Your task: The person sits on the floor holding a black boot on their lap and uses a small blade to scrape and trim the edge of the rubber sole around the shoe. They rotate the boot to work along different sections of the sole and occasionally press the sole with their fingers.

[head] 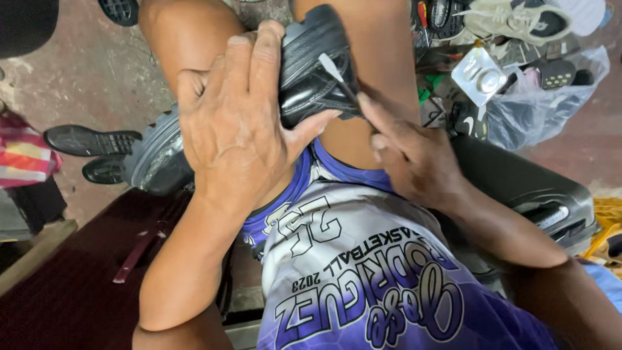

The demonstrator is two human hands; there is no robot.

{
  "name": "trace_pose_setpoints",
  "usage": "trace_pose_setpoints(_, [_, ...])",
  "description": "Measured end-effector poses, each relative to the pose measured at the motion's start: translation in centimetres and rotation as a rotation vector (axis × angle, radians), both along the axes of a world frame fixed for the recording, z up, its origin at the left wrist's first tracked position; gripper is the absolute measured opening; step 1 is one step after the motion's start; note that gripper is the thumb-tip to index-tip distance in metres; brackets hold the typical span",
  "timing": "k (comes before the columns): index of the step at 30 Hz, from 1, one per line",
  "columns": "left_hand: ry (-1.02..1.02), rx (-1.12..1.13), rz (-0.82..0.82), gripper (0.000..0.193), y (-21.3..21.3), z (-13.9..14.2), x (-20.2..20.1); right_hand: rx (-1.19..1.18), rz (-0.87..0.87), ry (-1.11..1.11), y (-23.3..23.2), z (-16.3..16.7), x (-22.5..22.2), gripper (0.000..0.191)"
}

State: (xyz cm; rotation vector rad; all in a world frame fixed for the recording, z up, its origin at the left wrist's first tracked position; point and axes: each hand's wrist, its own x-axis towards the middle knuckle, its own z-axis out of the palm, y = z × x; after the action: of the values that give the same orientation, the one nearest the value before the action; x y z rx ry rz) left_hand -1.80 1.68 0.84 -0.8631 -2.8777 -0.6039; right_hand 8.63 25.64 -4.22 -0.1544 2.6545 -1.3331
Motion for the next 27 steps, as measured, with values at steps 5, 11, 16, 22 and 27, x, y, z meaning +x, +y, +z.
trace_pose_setpoints(5, [0.019,-0.028,0.009,0.084,0.6,-0.8,0.7,0.181,0.211,-0.03,3.8,4.9,-0.5,0.063])
trace_pose_setpoints(11, [0.091,-0.096,0.01,0.086,1.2,-2.0,1.6,0.45,0.365,-0.275,4.0,10.0,-3.4,0.079])
trace_pose_setpoints(16, [0.046,-0.081,0.019,0.086,1.2,-2.4,1.6,0.563,0.367,-0.462,2.8,11.2,-6.0,0.085])
trace_pose_setpoints(22, [0.065,0.025,0.066,0.093,0.9,-1.6,0.8,0.55,0.319,-0.152,2.1,8.1,-4.0,0.065])
trace_pose_setpoints(27, [-0.029,-0.012,0.041,0.104,0.7,-0.3,0.1,0.458,0.227,0.228,0.6,2.2,-2.1,0.065])
